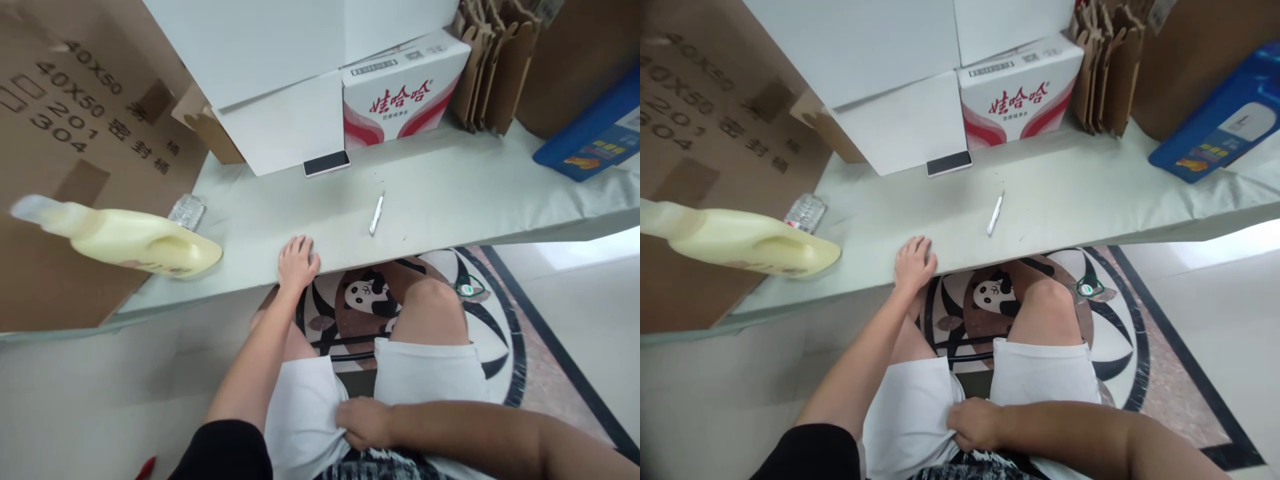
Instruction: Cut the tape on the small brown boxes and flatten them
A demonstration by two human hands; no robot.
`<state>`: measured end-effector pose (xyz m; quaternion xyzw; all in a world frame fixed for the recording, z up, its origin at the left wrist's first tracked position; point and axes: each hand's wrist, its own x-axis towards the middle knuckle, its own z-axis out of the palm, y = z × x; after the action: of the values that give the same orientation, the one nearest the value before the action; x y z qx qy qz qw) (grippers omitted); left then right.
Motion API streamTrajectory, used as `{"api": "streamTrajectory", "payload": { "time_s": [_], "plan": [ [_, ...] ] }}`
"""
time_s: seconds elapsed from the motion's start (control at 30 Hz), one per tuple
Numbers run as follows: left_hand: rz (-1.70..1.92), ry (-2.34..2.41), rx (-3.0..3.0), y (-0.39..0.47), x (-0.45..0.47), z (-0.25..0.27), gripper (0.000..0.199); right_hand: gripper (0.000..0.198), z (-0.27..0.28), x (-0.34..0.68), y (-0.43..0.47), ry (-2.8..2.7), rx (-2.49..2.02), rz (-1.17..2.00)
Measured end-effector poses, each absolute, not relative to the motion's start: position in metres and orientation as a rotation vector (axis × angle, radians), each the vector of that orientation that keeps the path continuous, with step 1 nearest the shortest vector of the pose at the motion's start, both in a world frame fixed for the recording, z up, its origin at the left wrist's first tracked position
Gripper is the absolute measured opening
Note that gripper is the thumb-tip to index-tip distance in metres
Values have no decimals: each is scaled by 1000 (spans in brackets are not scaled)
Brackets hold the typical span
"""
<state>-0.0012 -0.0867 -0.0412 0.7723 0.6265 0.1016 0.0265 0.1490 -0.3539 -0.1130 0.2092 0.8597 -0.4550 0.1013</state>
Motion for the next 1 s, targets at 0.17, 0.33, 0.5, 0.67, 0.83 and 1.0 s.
{"api": "streamTrajectory", "payload": {
  "time_s": [0.17,0.33,0.5,0.67,0.83,1.0],
  "plan": [
    [293,1920,2410,-87,-3,-40,47,25,-107,145,-334,2340,558,-1585],
    [317,1923,2397,-87,-3,-43,46,15,-115,139,-306,2248,431,-1674],
    [315,1918,2405,-88,-5,-44,46,25,-135,138,-262,2207,301,-1601],
    [296,1901,2403,-88,-5,-41,47,27,-142,134,-247,2299,351,-1408],
    [306,1939,2361,-90,0,-41,47,30,-130,129,-288,2533,358,-1165],
    [306,1947,2370,-90,0,-42,45,30,-83,114,-266,2499,363,-1082]
  ]
}}
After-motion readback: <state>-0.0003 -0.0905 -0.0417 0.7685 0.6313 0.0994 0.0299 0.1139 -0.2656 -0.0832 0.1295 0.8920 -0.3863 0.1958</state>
